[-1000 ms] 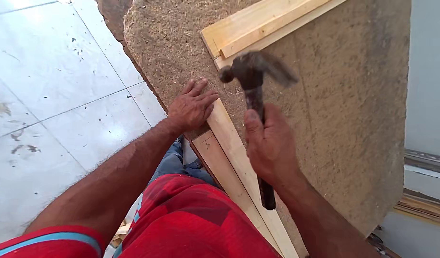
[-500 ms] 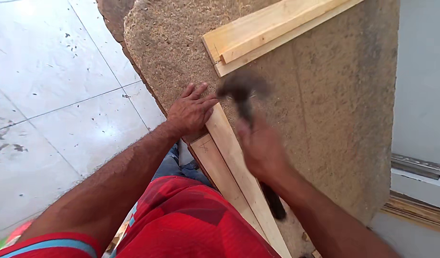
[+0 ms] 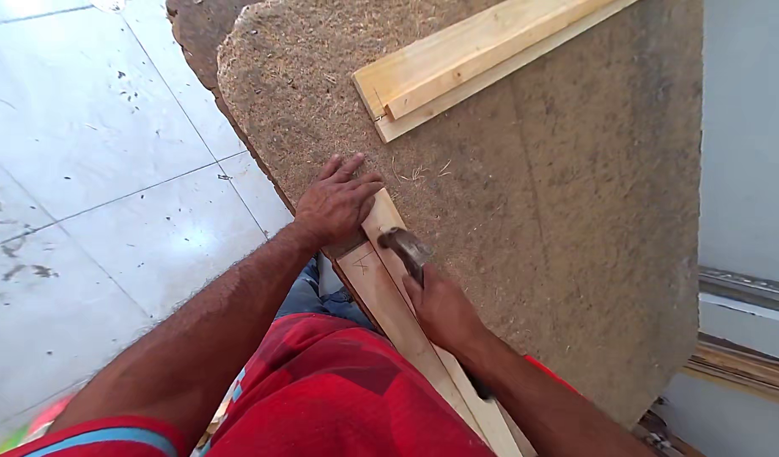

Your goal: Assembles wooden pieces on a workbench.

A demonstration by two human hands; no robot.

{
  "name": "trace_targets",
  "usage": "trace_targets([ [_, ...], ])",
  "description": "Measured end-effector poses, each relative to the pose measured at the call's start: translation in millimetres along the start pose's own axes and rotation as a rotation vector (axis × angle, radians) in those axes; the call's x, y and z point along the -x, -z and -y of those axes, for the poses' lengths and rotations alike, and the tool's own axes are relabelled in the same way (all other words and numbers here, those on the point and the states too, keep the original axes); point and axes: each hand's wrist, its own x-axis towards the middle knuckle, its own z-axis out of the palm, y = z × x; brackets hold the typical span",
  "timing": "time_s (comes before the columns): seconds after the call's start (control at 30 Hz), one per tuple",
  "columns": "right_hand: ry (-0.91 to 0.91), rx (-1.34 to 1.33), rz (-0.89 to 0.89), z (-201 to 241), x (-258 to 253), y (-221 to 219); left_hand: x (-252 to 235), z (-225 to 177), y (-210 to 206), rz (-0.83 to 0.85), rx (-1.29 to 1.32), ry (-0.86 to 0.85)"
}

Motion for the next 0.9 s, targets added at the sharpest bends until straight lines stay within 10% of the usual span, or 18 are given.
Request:
trace_targets([
  [0.07,-0.01,0.069,0.054,1.6,2.0,19.9,-5.2,3.5,1.6,-0.008,0.0,0.019],
  [0.27,0.455,-0.403,-0.829,10.2,23.1,20.6,-6.3,-2.9,6.7,0.011,-0.01,0.031],
  [0.37,0.316,-0.206,-0.675,-14.9,-10.2,-59.3,-3.1,-2.6,4.1,0.056,-0.022,0.041],
  [0.47,0.076,-0.022,-0.317,-4.8,-5.6,-40.7,-2.1,-4.2,3.0,0.075,-0.031,0.042],
  [0.63,0.334,-0.214,-0.844,-11.4,3.6,-31.1,-6.6,-2.7,4.0,0.024,-0.04,0.02],
  [0.8,0.052,-0.017,-0.263,-22.8,-10.6,-31.5,-10.0,-5.7,3.6,0.07,-0.055,0.04],
  [0.9,0.123,0.01,-0.452,-42.4,-15.2,-20.3,-0.4,-9.0,11.1,0.099,-0.057,0.082],
])
